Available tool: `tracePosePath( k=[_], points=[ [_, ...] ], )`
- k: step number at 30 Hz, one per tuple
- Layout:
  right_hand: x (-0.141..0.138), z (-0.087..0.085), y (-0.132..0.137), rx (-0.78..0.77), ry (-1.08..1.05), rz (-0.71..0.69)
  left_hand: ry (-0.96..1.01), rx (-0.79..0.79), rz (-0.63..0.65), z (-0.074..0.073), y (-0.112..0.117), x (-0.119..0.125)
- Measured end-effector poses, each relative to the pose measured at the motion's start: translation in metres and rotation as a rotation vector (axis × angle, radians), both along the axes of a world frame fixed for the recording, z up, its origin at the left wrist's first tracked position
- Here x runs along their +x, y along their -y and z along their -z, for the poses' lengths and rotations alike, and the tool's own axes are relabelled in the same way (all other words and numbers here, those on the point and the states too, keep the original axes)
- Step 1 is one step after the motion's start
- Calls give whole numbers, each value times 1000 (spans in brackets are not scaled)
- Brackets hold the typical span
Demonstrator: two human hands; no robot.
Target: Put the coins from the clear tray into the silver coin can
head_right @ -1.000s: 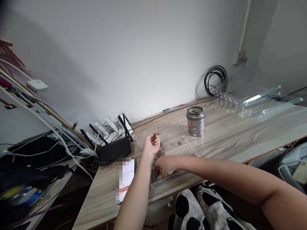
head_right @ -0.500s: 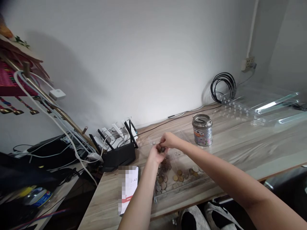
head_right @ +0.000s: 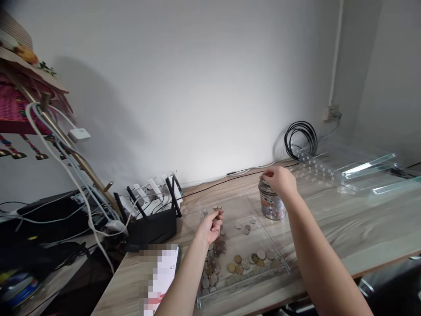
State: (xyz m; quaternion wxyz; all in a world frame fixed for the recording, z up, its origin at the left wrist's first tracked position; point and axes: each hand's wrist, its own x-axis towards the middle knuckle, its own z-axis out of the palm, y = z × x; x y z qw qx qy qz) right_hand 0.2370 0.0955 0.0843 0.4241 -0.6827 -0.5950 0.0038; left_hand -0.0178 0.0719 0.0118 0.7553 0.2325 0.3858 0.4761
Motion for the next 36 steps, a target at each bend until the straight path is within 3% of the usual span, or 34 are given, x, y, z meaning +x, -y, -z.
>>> tracePosePath(
  k=[2,6,11,13,17,19,21,24,26,29,32,36],
  points=[
    [12,4,-1,-67,84,119,-61,39,78,-1,2,2],
    [14,11,0,-56,217,185,-132,41,182,-3,3,3],
    [-14,8,8,283,142,149,-91,-15,188,-2,2,2],
    [-38,10,12,296,66,-48,-127,36,166,-1,3,3],
    [-88,26,16,-57,51,-676,-196,198,122,0,5,5],
    [-102,35,16,-166,41,-826,-202,242,127,0,5,6],
    [-105,38,15,-210,11,-875,-203,259,157,-1,6,7],
    [-91,29,16,-134,-14,-739,-198,221,223,-3,8,8],
    [-70,17,18,17,-18,-488,-180,158,203,-4,7,8],
    [-32,3,21,191,-18,-111,-140,80,75,-3,5,7],
    [-1,1,17,95,20,128,-156,83,17,-2,4,6],
    [19,9,6,-158,89,180,-207,155,48,1,5,7]
  ],
)
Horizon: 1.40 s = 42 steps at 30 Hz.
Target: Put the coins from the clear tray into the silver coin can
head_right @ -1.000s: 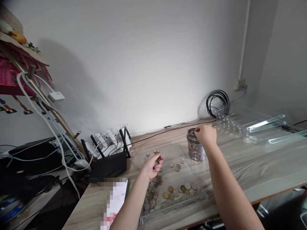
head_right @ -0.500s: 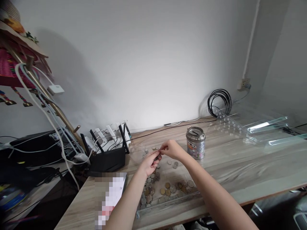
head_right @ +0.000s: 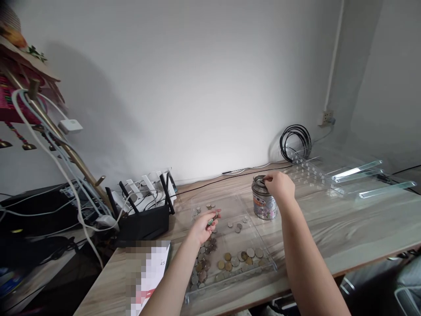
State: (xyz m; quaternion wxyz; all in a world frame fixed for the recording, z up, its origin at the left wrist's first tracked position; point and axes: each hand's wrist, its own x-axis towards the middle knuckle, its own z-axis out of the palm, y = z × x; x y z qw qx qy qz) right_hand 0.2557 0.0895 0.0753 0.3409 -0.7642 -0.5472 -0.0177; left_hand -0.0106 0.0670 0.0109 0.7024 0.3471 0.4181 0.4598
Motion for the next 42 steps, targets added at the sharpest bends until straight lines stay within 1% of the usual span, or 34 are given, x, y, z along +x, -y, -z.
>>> tracePosePath(
  k=[2,3,4,5,7,8,9,10,12,13,14,16,18,19,20,22,23,24,25,26,28,29,31,33,34,35,36,37,39,40,41,42],
  points=[
    [2,1,-2,-62,4,1,-21,31,9,1,1,1],
    [1,1,-2,-57,9,0,-32,51,12,1,1,1],
    [-1,-1,0,-14,21,-2,-44,74,16,1,2,1],
    [-6,-2,2,69,35,-2,-56,97,21,1,2,1],
    [-22,-5,8,284,51,-32,-78,130,32,0,3,2],
    [-33,-5,10,353,43,-94,-85,138,35,-1,3,2],
    [-47,-4,13,363,27,-203,-89,142,36,-1,3,2],
    [-62,-1,14,314,5,-355,-88,145,34,-2,3,2],
    [-91,8,16,127,-41,-692,-76,161,34,-2,3,2],
    [-104,13,16,46,-64,-820,-67,173,36,-2,3,3],
    [-115,17,16,-8,-89,-908,-58,182,42,-2,3,3],
    [-125,22,16,-56,-143,-981,-38,175,76,-2,3,3],
    [-119,20,15,-44,-174,-958,-18,126,118,-3,4,3],
    [-111,16,15,-1,-171,-893,-9,93,129,-4,4,3],
    [-99,12,14,67,-151,-774,0,58,126,-4,4,3],
    [-70,5,11,233,-77,-421,16,-7,78,-4,4,3],
    [-54,3,9,285,-31,-240,23,-32,45,-4,3,3],
    [-39,2,6,293,5,-114,27,-48,16,-4,3,3],
    [-26,3,4,273,26,-28,29,-53,-4,-4,3,3],
    [-16,4,2,234,36,10,26,-48,-14,-3,2,3],
    [-3,8,-2,156,47,11,16,-15,-9,-2,2,2],
    [-1,9,-3,143,62,4,13,5,1,-1,2,2],
    [-5,8,-3,208,110,-9,5,43,15,-1,3,2],
    [-18,5,0,353,126,-40,-13,76,29,-1,4,2],
    [-28,4,1,419,106,-82,-26,90,40,-2,4,2],
    [-39,3,3,452,69,-156,-41,104,50,-2,5,2],
    [-52,4,5,435,25,-271,-54,116,57,-3,5,2],
    [-66,6,6,370,-20,-421,-65,125,59,-3,5,2],
    [-93,13,9,159,-92,-764,-69,144,47,-3,5,3],
    [-105,17,10,62,-113,-913,-62,156,38,-3,4,4],
    [-115,21,11,-9,-125,-1026,-49,170,34,-2,4,4],
    [-122,24,11,-47,-134,-1092,-33,180,33,-2,4,5]
  ],
)
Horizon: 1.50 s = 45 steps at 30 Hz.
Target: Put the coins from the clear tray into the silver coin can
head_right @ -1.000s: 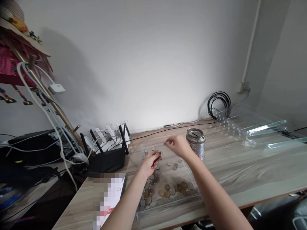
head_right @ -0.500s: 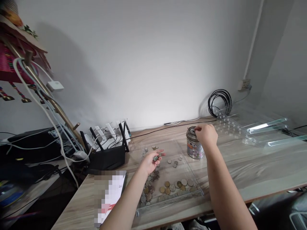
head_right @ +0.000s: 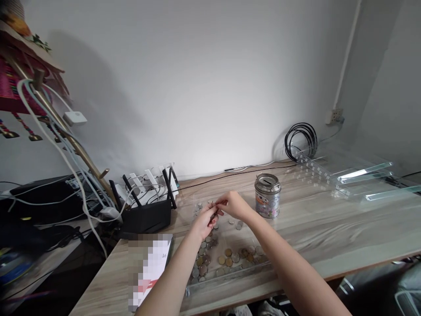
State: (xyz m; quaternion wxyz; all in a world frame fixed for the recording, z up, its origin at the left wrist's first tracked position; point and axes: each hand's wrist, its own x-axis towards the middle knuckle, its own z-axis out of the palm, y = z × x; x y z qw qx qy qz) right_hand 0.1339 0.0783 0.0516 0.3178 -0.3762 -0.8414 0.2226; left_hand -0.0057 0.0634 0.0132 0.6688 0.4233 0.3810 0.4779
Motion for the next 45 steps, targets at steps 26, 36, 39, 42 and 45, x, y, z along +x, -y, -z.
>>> tracePosePath(
  k=[26,36,39,42,45],
  points=[
    [78,-24,-4,433,-112,847,70,-191,-5,0,-2,-6],
    [3,4,-7,-255,-204,35,36,-45,138,2,-1,-3],
    [25,-8,-3,10,-218,373,35,-122,137,1,-1,-2],
    [64,-21,-1,330,-114,909,15,-220,84,0,-1,-3],
    [99,-22,-5,281,8,1146,5,-245,107,0,-1,-3]
  ],
)
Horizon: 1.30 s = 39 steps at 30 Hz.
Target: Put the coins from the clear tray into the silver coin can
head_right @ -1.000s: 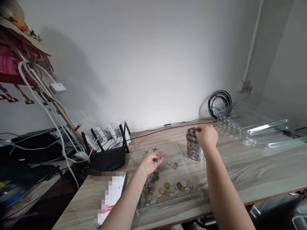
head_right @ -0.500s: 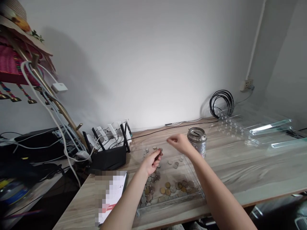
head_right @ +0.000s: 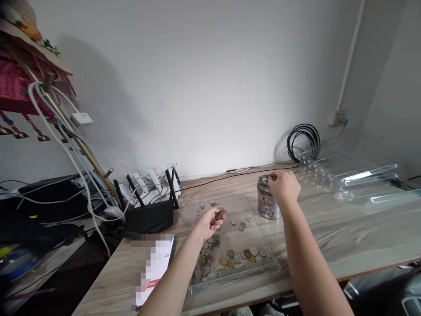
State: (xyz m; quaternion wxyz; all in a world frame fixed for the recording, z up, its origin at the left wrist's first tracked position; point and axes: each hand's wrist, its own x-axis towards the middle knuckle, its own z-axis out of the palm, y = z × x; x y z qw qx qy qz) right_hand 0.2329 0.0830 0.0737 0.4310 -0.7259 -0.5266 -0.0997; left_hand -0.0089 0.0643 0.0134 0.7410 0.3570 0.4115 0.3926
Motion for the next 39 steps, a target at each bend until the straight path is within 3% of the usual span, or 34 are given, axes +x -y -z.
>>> tracePosePath(
  k=[3,6,8,11,13,14,18,20,24,28,31,35,39],
  points=[
    [17,6,-7,-125,-32,26,-27,56,78,0,2,1],
    [19,9,-11,-151,22,27,-68,128,113,0,3,2],
    [15,7,-9,-102,87,13,-83,161,109,0,4,2],
    [-1,2,-3,130,106,-41,-83,204,75,0,3,1],
    [-18,0,1,201,44,-189,-70,221,33,0,3,1],
    [-29,1,2,163,7,-324,-62,228,7,1,3,1],
    [-76,14,6,-187,-93,-943,-32,259,-86,1,2,2],
    [-93,21,6,-268,-109,-1040,-20,266,-105,0,2,2],
    [-92,18,9,-173,-88,-873,24,231,-43,-2,3,2],
    [-45,2,8,71,-13,-302,57,34,-54,-4,2,0],
    [-3,-1,1,-26,14,6,75,-74,-111,-5,2,-1],
    [22,5,-8,-214,34,13,84,-40,-110,-6,3,0],
    [6,2,-3,82,98,-68,41,39,-91,-3,3,0]
  ],
)
